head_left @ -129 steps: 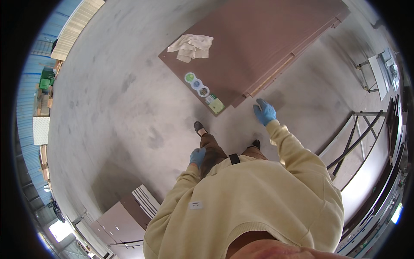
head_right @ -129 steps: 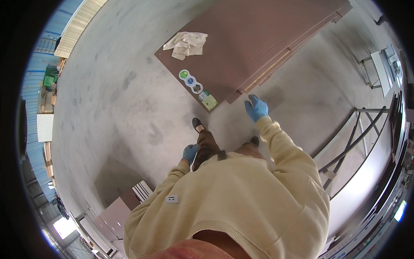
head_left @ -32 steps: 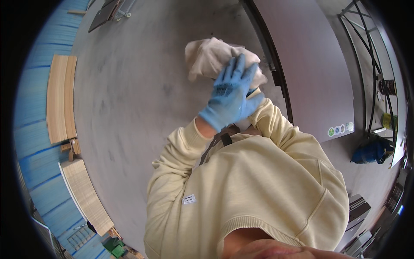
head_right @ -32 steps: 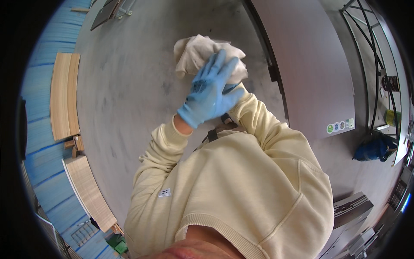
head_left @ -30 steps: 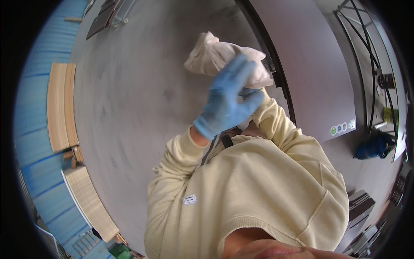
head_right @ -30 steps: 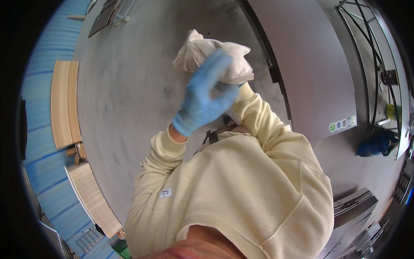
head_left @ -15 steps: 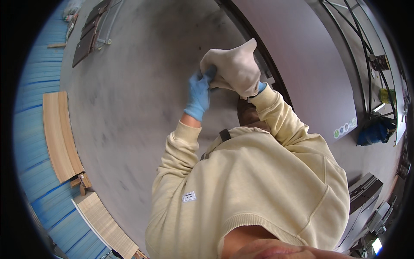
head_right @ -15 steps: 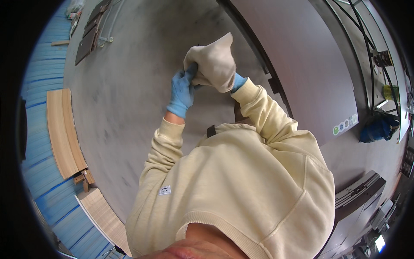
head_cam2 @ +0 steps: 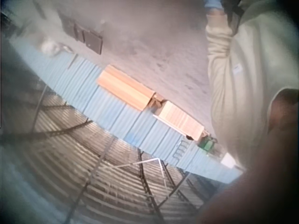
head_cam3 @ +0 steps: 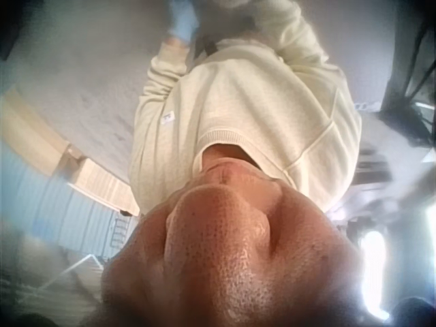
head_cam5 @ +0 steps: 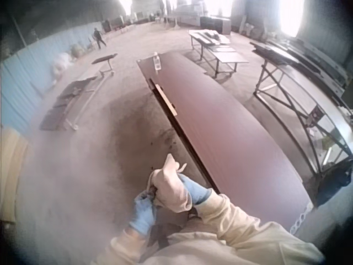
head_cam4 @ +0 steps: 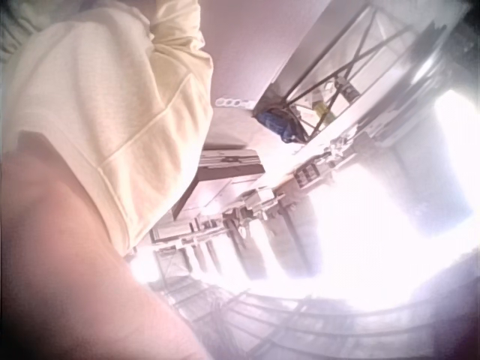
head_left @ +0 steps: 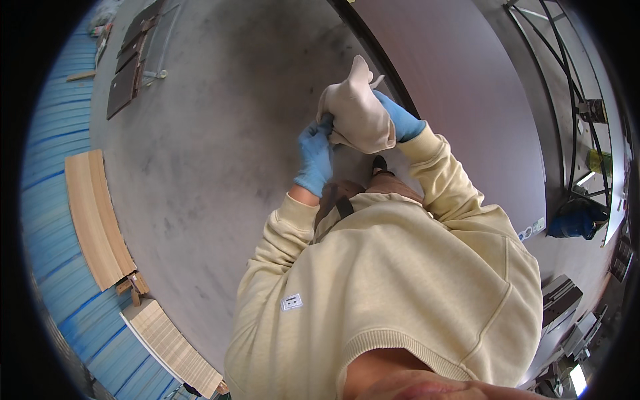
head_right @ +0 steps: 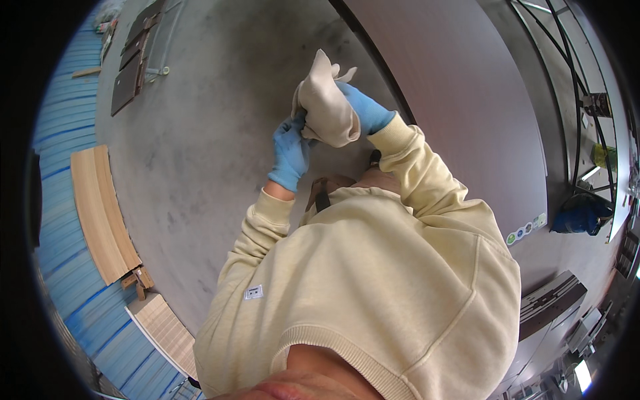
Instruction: The person applies a sealant or finish to the edge of a large brown panel using a small brush, then wipes the surface with a cloth. They remove a strip of yellow tape and use a utility knife to trim the panel edge. The work occurs in a workshop with multiple panels and tools visible.
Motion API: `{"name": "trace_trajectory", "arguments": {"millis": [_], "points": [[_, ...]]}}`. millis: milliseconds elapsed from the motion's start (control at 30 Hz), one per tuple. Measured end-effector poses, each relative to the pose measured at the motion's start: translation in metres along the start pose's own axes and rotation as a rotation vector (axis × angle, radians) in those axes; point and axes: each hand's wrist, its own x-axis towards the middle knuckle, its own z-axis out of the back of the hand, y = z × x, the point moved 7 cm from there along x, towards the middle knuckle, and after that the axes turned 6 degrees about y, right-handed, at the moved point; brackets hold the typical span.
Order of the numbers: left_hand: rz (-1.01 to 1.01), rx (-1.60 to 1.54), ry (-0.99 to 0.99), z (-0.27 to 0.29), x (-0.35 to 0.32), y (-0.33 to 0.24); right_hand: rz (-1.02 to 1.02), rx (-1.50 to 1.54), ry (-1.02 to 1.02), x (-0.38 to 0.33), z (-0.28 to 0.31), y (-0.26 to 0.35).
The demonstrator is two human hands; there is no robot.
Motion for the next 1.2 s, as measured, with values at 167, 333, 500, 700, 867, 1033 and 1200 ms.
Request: {"name": "trace_trajectory", "arguments": {"millis": [167, 333, 500, 700, 867, 1033, 1200], "points": [[-0.036, -0.001, 0.096, 0.017, 0.06, -0.056, 0.395, -1.053, 0.006, 0.071, -0.007, 0.02], [-0.897, 1.213, -0.25, 0.002, 0.052, -0.189, 0.625, -1.306, -0.165, 0.132, 0.013, 0.0], [-0.973, 1.175, 0.389, -0.053, 0.084, -0.215, 0.219, -0.267, -0.277, 0.203, 0.041, -0.068], [-0.852, 0.852, 0.355, -0.048, 0.168, -0.241, -0.145, 0.699, -0.433, 0.226, 0.073, -0.091], [-0.343, 0.515, 0.313, -0.066, 0.275, -0.255, -0.232, 0.726, -0.735, 0.202, 0.145, -0.105], [-0.03, 0.207, 0.384, -0.153, 0.364, -0.249, -0.23, 0.476, -1.082, 0.152, 0.236, -0.156], [0.174, -0.128, 0.615, -0.283, 0.449, -0.249, -0.133, 1.19, -0.899, 0.167, 0.301, -0.194]]}}
